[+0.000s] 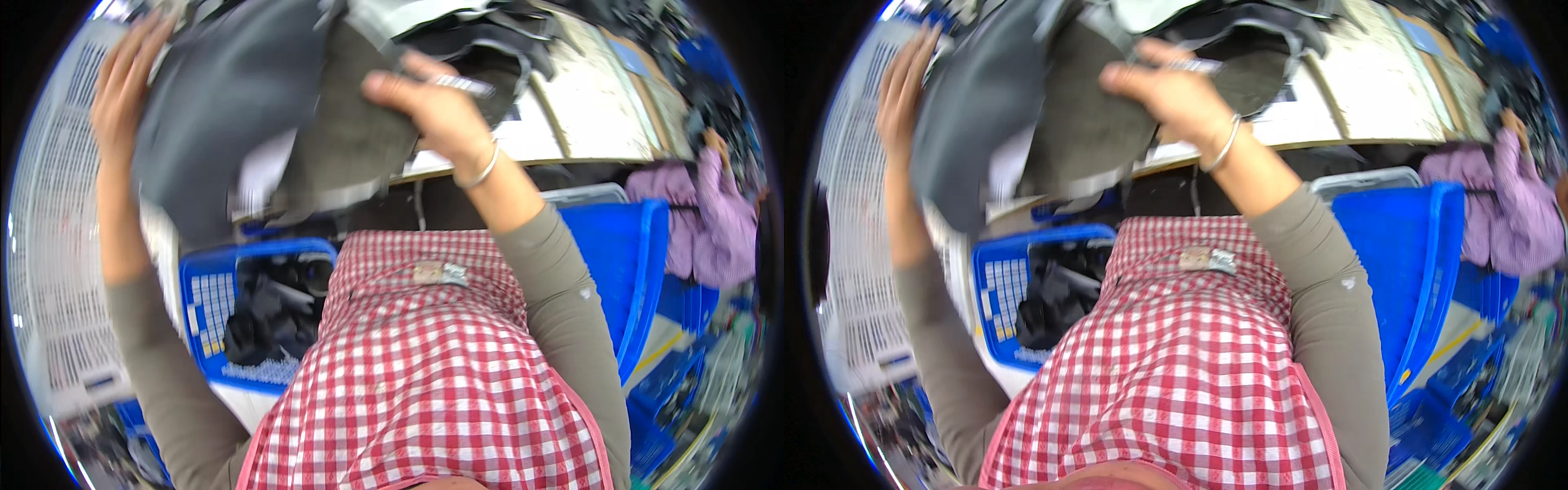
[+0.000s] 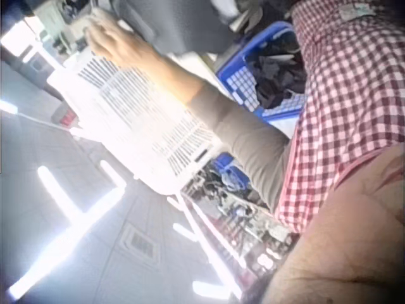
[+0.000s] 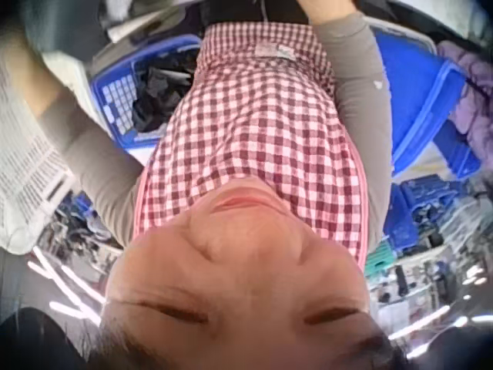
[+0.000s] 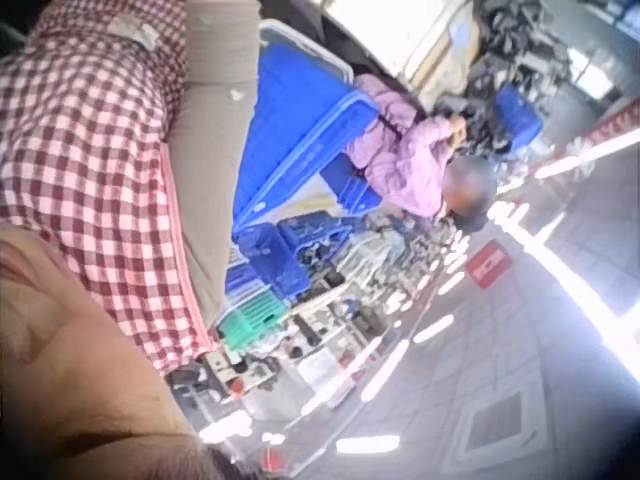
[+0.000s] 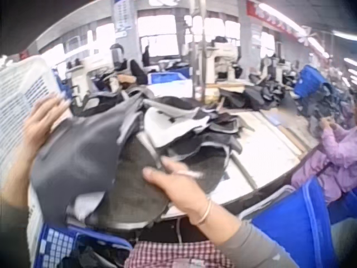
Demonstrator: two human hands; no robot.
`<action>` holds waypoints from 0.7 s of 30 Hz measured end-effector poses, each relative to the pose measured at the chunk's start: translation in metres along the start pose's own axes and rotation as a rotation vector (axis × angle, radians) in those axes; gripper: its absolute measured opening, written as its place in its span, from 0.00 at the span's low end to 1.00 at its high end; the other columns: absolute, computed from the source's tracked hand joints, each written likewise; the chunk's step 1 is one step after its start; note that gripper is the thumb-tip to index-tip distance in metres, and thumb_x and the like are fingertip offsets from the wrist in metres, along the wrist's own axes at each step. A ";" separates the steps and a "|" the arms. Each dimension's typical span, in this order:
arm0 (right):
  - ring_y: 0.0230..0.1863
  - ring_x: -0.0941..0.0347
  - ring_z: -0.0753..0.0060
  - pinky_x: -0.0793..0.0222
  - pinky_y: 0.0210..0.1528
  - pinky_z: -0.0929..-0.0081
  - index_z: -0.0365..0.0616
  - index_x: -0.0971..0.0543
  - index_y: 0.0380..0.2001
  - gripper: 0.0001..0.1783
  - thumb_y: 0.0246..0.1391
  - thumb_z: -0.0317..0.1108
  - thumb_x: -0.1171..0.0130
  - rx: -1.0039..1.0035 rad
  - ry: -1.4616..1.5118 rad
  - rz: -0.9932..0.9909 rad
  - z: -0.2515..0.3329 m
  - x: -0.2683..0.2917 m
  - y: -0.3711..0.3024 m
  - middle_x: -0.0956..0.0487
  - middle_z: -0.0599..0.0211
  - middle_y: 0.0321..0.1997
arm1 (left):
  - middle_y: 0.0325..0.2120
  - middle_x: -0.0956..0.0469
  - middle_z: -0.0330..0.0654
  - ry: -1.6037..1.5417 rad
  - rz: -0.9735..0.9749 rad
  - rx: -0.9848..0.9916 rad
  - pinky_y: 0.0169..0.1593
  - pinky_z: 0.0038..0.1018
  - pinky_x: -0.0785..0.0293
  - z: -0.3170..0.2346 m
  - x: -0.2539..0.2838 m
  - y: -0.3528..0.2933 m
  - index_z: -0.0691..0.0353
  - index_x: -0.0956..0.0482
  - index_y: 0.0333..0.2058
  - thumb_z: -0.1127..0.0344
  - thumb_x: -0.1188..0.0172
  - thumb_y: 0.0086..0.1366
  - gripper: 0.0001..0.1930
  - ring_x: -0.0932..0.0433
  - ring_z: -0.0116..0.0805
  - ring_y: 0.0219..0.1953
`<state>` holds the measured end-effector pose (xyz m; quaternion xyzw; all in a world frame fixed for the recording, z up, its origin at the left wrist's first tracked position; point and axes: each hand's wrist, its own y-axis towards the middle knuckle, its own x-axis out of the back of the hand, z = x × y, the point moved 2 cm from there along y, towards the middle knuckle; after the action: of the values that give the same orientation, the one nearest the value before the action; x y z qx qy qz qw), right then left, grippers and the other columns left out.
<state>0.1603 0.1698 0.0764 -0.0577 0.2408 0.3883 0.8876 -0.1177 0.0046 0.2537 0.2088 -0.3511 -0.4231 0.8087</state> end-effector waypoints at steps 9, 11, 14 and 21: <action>0.40 0.22 0.79 0.25 0.43 0.78 0.38 0.20 0.54 0.21 0.67 0.42 0.36 0.298 -0.541 -0.090 -0.125 0.044 0.091 0.15 0.66 0.41 | 0.48 0.19 0.42 -0.885 0.392 0.538 0.56 0.35 0.24 -0.175 -0.102 -0.062 0.54 0.16 0.52 0.63 0.32 0.65 0.17 0.20 0.43 0.52; 0.37 0.24 0.81 0.26 0.41 0.79 0.39 0.20 0.56 0.23 0.69 0.46 0.39 0.348 -0.528 -0.146 -0.126 0.058 0.077 0.15 0.68 0.39 | 0.50 0.20 0.43 -0.764 0.428 0.615 0.57 0.38 0.24 -0.211 -0.131 -0.093 0.56 0.18 0.54 0.57 0.30 0.63 0.22 0.21 0.45 0.52; 0.28 0.34 0.87 0.36 0.31 0.83 0.42 0.15 0.53 0.23 0.73 0.49 0.45 0.357 -0.614 -0.166 -0.106 0.064 0.064 0.22 0.78 0.28 | 0.45 0.21 0.41 -0.663 0.381 0.635 0.52 0.38 0.22 -0.225 -0.165 -0.118 0.58 0.21 0.51 0.56 0.30 0.62 0.21 0.21 0.44 0.50; 0.26 0.37 0.88 0.40 0.29 0.83 0.39 0.21 0.38 0.11 0.66 0.37 0.36 0.133 -0.481 0.058 -0.123 0.032 0.071 0.26 0.80 0.25 | 0.37 0.20 0.47 -0.698 0.421 0.753 0.44 0.44 0.21 -0.220 -0.207 -0.113 0.61 0.24 0.42 0.64 0.37 0.66 0.10 0.18 0.51 0.41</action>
<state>0.0807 0.2049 -0.0407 0.1019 0.0493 0.3994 0.9098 -0.0965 0.1229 -0.0458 0.2563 -0.7593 -0.1418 0.5811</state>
